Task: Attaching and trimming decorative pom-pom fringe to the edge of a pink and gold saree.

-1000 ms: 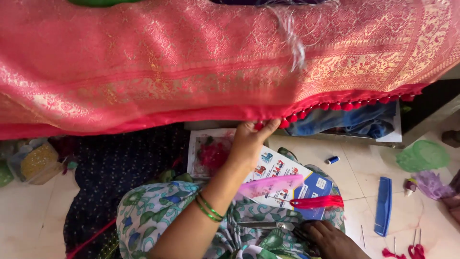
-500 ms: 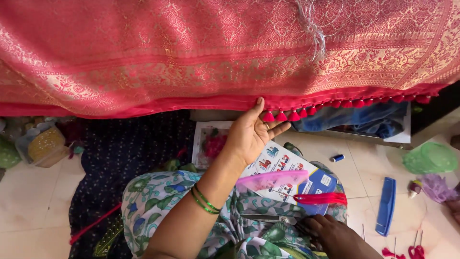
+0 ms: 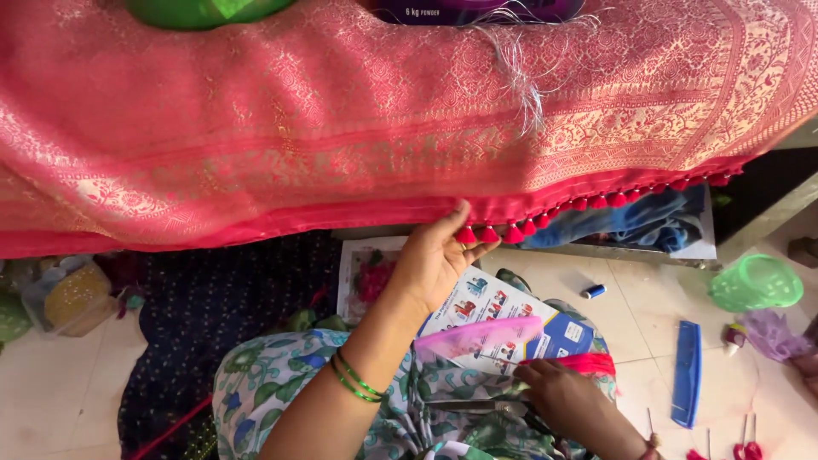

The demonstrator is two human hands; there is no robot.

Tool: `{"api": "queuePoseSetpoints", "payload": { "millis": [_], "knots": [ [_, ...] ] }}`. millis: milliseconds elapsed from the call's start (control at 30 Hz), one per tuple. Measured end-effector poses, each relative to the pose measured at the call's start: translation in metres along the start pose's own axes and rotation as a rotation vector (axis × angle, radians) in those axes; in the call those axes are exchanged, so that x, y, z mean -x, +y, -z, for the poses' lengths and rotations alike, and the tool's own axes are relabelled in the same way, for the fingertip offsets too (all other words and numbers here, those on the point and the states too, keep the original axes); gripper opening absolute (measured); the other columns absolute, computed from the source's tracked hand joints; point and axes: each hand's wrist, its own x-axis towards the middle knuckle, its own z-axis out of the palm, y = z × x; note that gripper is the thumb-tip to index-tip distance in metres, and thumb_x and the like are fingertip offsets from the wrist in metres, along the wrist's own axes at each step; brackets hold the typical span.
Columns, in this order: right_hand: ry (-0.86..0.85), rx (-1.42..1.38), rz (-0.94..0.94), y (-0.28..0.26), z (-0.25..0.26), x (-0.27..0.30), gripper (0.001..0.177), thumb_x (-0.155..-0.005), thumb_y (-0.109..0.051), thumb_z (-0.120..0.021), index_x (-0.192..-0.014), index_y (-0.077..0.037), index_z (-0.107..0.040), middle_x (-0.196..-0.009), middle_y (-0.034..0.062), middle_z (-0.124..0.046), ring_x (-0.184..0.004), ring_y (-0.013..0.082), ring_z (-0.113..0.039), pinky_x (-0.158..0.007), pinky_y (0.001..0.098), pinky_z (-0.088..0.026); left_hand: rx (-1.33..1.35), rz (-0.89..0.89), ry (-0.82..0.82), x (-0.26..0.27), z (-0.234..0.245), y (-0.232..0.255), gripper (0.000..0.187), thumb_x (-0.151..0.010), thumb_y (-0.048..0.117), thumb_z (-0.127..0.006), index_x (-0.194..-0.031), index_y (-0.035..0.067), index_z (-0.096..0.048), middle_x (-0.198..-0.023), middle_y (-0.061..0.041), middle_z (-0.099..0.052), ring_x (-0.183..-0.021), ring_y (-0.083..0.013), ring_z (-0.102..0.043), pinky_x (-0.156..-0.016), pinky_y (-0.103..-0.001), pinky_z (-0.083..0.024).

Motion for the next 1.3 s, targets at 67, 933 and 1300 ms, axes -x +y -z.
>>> {"api": "queuePoseSetpoints", "payload": {
  "millis": [67, 933, 1300],
  "knots": [
    [0.066, 0.007, 0.065, 0.002, -0.012, -0.005, 0.045, -0.088, -0.024, -0.067, -0.131, -0.012, -0.061, -0.125, 0.0099, -0.066, -0.104, 0.0295, -0.067, -0.082, 0.0424, -0.057, -0.139, -0.028, 0.037, -0.009, 0.011, -0.014, 0.019, -0.097, 0.017, -0.072, -0.112, 0.007, -0.067, -0.111, -0.007, -0.073, -0.103, -0.0212, -0.070, -0.093, -0.047, -0.057],
    [0.156, 0.182, 0.186, -0.020, 0.003, -0.028, 0.031, -0.080, -0.006, -0.066, -0.111, -0.011, -0.066, -0.104, 0.0063, -0.065, -0.103, 0.0271, -0.061, -0.085, 0.0400, -0.052, 0.162, 0.157, -0.205, 0.005, 0.010, 0.000, 0.045, -0.111, 0.038, -0.050, -0.135, 0.001, -0.055, -0.134, -0.019, -0.065, -0.126, -0.0414, -0.062, -0.112, -0.061, -0.044],
    [0.152, 0.337, 0.267, -0.019, -0.017, -0.051, 0.037, -0.080, -0.012, -0.063, -0.117, -0.009, -0.060, -0.096, 0.0088, -0.062, -0.095, 0.0290, -0.062, -0.077, 0.0420, -0.053, -0.034, 0.195, -0.162, 0.015, 0.000, 0.013, 0.053, -0.109, 0.044, -0.045, -0.145, 0.005, -0.051, -0.143, -0.018, -0.061, -0.131, -0.0392, -0.059, -0.106, -0.050, -0.047]
  ]
}}
